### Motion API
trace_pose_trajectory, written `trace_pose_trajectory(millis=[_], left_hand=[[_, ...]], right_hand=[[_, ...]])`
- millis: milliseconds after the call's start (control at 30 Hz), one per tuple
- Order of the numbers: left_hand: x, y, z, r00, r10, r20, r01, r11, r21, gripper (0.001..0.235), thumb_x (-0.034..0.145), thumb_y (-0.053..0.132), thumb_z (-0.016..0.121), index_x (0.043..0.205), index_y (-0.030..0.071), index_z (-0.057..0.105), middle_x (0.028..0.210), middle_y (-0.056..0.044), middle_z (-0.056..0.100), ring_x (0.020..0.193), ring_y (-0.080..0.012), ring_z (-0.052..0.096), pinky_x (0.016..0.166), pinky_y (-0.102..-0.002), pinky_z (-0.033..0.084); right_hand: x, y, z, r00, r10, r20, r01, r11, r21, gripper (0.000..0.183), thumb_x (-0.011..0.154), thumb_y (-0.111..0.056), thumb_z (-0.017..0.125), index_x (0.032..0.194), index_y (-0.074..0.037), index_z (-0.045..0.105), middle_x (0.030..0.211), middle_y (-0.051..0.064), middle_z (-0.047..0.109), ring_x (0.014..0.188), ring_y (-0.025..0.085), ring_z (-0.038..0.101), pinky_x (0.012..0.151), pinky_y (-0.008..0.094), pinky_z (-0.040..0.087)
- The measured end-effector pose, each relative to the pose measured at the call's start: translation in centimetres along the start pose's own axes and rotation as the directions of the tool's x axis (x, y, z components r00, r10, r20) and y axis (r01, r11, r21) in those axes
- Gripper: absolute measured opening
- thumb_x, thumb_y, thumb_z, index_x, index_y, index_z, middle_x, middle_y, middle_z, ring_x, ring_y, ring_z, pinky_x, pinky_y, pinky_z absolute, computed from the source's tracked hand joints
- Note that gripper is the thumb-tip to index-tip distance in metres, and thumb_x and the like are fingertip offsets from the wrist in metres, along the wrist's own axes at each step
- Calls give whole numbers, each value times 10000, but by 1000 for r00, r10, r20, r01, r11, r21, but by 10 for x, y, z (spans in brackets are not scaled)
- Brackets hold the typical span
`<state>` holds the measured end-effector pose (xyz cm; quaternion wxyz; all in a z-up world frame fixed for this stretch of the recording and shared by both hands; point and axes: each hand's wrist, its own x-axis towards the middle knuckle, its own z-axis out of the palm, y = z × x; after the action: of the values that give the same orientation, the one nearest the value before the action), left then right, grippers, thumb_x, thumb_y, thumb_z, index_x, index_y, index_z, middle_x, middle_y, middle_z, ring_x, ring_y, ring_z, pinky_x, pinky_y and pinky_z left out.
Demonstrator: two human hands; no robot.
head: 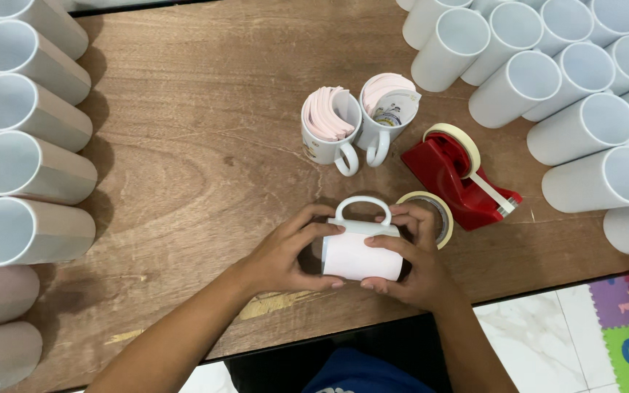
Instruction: The person applies a strip of clear tape to the side of a white mug, smooths it, and places the mug in a row with other mugs. This process is repeated for several mugs.
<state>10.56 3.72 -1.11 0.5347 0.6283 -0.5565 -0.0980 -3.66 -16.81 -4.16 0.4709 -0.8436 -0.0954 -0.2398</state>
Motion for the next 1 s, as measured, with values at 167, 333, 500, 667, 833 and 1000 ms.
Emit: trace_pose_trajectory(millis=[167, 333, 500, 667, 833, 1000], left_hand=[[-1, -1, 2, 1000, -5, 10, 5, 1000, -2, 618, 652, 299, 852, 1150, 80, 558, 1165, -199, 555, 1005, -415, 613, 870, -517, 504], [-2, -2, 2, 1000, -6, 10, 6, 1000, 5, 582, 655, 292, 846, 1115, 74, 563, 1160, -199, 554, 995, -414, 614, 860, -522, 506], [-3, -3, 3, 1000, 25, 1, -25, 1000, -9, 560, 672, 281, 840, 1103, 56, 561, 1151, -201, 553, 1002, -408, 615, 855, -500, 513], [-5, -4, 3, 999, 39, 1, -39, 999, -9, 546, 676, 265, 837, 1093, 47, 559, 1146, -206, 550, 995, -403, 614, 847, -502, 514], [-5, -5, 4, 999, 46, -7, -46, 999, -8, 549, 670, 266, 841, 1081, 33, 561, 1146, -214, 552, 994, -403, 615, 846, -497, 517], [-7, -7, 6, 998, 66, -16, -66, 998, -7, 542, 673, 264, 841, 1078, 28, 568, 1148, -215, 557, 993, -401, 619, 845, -490, 518]], right_hand=[[1, 1, 1, 1000, -3, -1, 3, 1000, -9, 567, 598, -326, 896, 1078, -114, 680, 1256, 208, 334, 1059, 401, 592, 985, 548, 400], [0, 1, 0, 1000, 9, 17, -8, 1000, -11, 572, 596, -333, 897, 1080, -114, 684, 1240, 208, 334, 1064, 408, 584, 994, 553, 389], [0, 1, 1, 1000, 3, 24, -3, 1000, -6, 566, 595, -323, 901, 1076, -119, 685, 1248, 215, 324, 1062, 398, 580, 997, 554, 386], [-1, 2, -1, 999, 20, 36, -20, 1000, 2, 565, 598, -324, 900, 1083, -125, 687, 1255, 206, 316, 1079, 387, 573, 1007, 545, 376], [-1, 1, 0, 999, 21, 33, -21, 1000, 2, 562, 601, -335, 896, 1084, -136, 689, 1253, 198, 311, 1077, 381, 568, 1008, 542, 380], [-1, -1, -1, 999, 37, 35, -37, 999, 4, 563, 594, -335, 901, 1076, -133, 691, 1246, 195, 321, 1073, 390, 570, 1006, 546, 382]])
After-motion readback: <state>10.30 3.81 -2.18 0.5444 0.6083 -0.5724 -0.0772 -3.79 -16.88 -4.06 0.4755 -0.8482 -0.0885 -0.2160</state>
